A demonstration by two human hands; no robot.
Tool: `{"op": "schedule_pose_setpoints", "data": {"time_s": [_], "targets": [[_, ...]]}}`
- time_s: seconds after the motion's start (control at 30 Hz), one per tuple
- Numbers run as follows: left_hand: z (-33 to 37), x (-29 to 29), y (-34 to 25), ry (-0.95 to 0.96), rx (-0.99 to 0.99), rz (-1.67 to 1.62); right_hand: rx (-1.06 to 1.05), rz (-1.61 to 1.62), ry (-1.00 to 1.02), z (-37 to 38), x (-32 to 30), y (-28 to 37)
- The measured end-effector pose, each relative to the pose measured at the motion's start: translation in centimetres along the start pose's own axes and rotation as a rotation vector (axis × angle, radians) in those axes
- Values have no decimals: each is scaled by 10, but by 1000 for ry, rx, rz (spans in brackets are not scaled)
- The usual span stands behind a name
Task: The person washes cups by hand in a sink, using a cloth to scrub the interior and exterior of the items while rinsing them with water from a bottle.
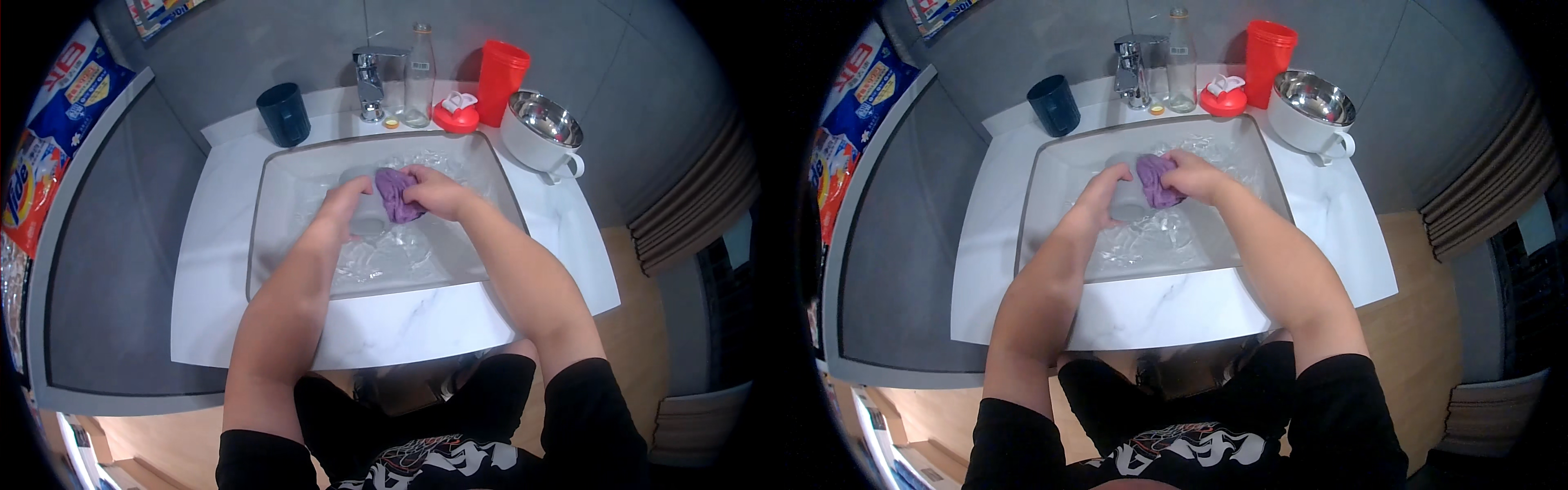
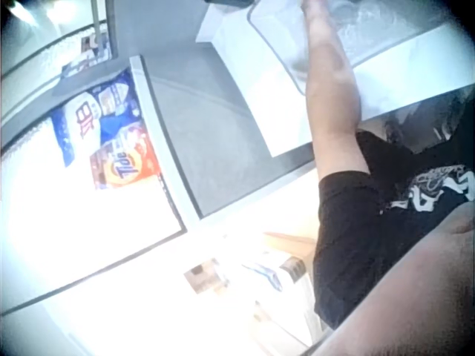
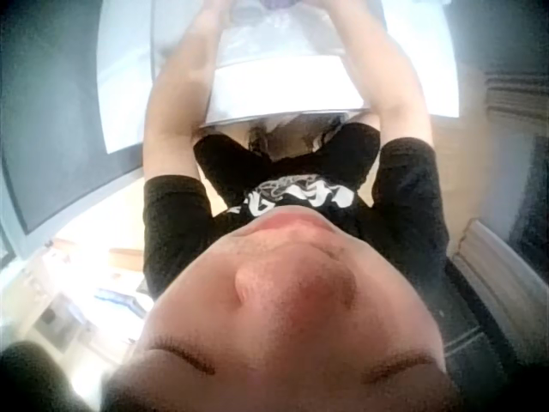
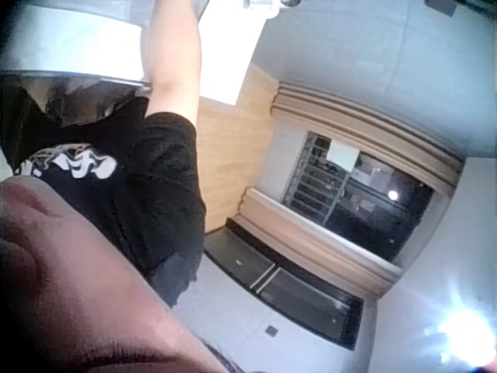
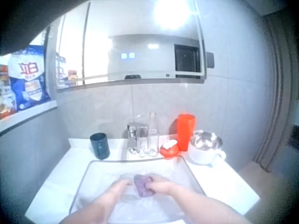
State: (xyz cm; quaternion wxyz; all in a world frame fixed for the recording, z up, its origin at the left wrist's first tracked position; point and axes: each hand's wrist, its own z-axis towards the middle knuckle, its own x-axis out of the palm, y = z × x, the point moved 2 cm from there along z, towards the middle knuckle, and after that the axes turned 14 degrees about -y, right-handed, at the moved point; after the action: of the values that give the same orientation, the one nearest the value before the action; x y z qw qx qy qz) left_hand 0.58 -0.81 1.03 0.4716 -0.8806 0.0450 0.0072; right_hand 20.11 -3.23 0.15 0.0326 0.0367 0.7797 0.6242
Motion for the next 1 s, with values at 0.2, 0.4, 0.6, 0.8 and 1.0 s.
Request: {"op": "schedule_pose_setpoints", "data": {"time_s": [0.2,0.4,0.6,0.8,1.0], "targets": [[-9,1,-10,-73,136,-108,-371,-312,-42,-8,6,12],[-1,7,-2,-39,374,-176,-281,-177,-292,-2,6,15],[-19,18,-7,-11,669,-156,165,298,-321,-8,2,29],[-21,12,-13,77,838,-129,283,405,-134,4,-18,14],[-2,8,-6,-98,645,115,-113,-330,-476,3,-31,4]]}}
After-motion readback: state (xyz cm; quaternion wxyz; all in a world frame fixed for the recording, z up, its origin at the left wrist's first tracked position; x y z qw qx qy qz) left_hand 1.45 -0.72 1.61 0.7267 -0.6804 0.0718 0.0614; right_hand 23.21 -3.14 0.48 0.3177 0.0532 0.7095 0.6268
